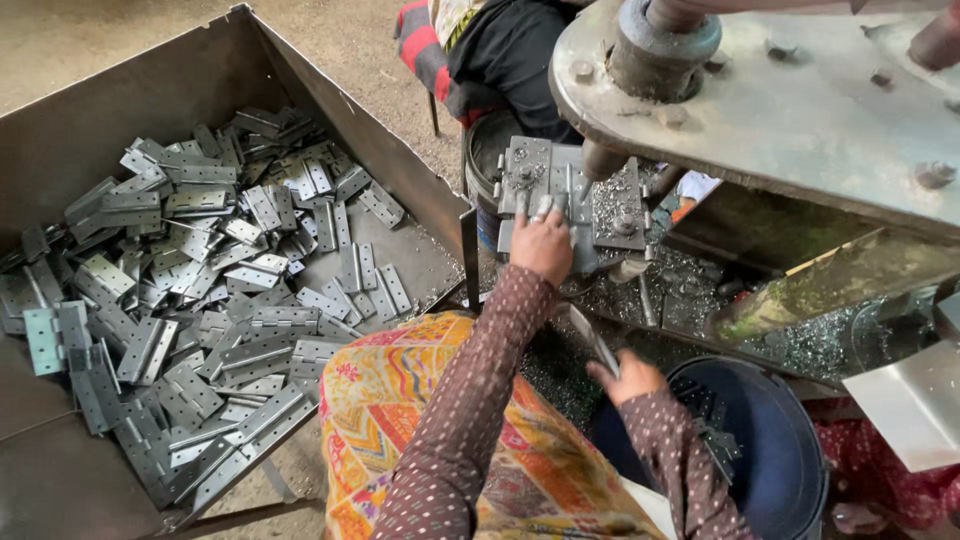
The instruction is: The person operates a manual press machine to process metal hinges. They pick up a hinge from a metal bin, place it into the press, and use a lever to activate the machine. The processed hinge is then dropped into a bucket.
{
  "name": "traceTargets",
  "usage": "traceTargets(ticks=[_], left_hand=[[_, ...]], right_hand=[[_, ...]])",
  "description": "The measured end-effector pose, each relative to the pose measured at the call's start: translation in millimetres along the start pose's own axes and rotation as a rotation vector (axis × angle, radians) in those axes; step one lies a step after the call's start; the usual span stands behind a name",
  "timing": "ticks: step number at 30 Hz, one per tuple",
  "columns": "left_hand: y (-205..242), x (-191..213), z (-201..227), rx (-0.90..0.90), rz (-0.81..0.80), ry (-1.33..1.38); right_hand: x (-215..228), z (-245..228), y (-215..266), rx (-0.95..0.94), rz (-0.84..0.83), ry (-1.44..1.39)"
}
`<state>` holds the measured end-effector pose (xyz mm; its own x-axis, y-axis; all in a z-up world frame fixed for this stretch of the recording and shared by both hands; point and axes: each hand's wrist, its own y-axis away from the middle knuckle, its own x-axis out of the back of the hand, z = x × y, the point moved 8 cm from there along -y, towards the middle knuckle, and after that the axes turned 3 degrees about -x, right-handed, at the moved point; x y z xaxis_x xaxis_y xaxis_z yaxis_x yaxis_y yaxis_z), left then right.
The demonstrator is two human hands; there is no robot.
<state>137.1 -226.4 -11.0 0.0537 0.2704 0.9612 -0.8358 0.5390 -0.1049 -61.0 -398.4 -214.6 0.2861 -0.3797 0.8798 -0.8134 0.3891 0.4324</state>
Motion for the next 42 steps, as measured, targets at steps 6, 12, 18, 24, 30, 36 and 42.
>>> traceTargets(ticks=[6, 12, 18, 24, 30, 36, 42], left_hand=[[105, 35, 44, -0.12, 0.494, -0.147], [101, 48, 40, -0.273, 0.556, 0.151], [62, 57, 40, -0.201, 0.632, -0.123], [44, 28, 4, 0.0, 0.432, -0.157], [66, 9, 20, 0.029, 0.42, -0.106], [30, 3, 18, 0.079, 0.34, -0.115], [30, -2, 12, 0.076, 0.265, -0.043]], right_hand=[[54, -46, 25, 0.011, 0.012, 0.073], [51, -36, 24, -0.087, -0.12, 0.01], [43, -37, 29, -0.061, -0.124, 0.046], [63, -52, 28, 0.002, -0.029, 0.073], [62, -57, 39, -0.028, -0.044, 0.166], [41, -35, 30, 0.017, 0.022, 0.068], [-49, -10, 23, -0.028, 0.167, -0.087]])
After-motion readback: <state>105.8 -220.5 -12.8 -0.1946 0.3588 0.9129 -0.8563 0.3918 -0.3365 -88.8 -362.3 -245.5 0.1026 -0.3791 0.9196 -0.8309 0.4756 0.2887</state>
